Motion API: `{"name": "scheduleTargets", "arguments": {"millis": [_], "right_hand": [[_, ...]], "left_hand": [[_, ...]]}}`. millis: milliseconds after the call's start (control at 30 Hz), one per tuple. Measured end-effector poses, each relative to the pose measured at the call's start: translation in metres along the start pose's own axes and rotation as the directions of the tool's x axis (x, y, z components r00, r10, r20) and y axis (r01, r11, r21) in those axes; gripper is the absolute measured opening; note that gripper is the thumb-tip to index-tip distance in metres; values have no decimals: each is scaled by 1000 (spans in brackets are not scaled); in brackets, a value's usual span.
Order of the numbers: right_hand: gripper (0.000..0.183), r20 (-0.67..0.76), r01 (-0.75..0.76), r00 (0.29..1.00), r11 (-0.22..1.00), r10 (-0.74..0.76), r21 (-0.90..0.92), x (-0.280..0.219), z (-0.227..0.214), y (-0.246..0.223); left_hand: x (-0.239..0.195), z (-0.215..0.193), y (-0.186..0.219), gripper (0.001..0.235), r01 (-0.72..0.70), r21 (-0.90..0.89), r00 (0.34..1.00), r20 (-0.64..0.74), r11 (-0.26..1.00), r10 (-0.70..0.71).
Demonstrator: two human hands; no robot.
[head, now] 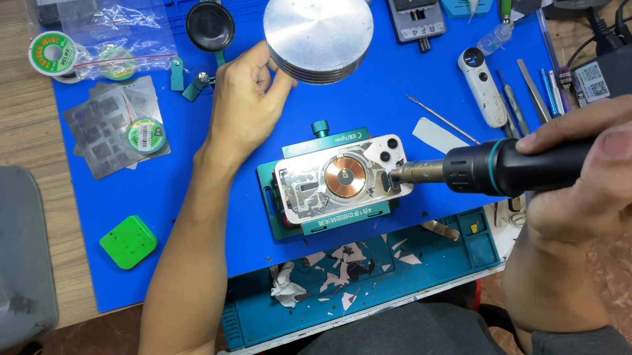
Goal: The person works on a disassembled smartphone secured in a green clamp on a blue mat. They use a hot air gun to heat the back of the phone, then use a metal pick to pry and remove a small component near the camera module. The person also uses a screwdriver to adjust the clamp and a small brush to clean the area.
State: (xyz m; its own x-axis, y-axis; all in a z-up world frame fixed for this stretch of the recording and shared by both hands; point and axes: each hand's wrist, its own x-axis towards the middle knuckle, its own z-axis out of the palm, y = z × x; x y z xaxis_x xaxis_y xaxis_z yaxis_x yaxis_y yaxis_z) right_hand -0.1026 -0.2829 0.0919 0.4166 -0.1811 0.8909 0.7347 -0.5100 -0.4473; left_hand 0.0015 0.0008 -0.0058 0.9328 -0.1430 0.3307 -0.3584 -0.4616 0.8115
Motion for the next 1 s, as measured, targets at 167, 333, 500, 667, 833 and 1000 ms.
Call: {"name": "scheduleTargets", "arguments": {"millis": [167, 333, 500, 667, 833, 1000], "right_hand": [[17, 35, -20, 999, 1000, 21, -1, -2, -2, -7], [18, -28, -34, 999, 999, 34, -21, -2, 2, -4], [16, 20, -46, 999, 999, 46, -9, -1, -2, -1], [17, 22, -36, 999, 999, 35, 40, -3, -5, 0], [14, -15, -40, 999, 999, 41, 13, -1, 0, 0], [17, 26, -99, 995, 995, 99, 11, -5, -7, -4]], "left_hand": [[1, 1, 0, 19, 0, 3, 1000, 0, 1000, 0], [0, 1, -2, 12, -8, 5, 1000, -5, 1000, 8], [0, 2, -4, 13, -10, 15, 1000, -7, 1000, 10], [1, 1, -3, 10, -41, 13, 999, -9, 999, 41], [0, 2, -4, 14, -6, 18, 1000, -2, 1000, 6], [0, 1, -3, 11, -23, 14, 1000, -1, 1000, 23]]}}
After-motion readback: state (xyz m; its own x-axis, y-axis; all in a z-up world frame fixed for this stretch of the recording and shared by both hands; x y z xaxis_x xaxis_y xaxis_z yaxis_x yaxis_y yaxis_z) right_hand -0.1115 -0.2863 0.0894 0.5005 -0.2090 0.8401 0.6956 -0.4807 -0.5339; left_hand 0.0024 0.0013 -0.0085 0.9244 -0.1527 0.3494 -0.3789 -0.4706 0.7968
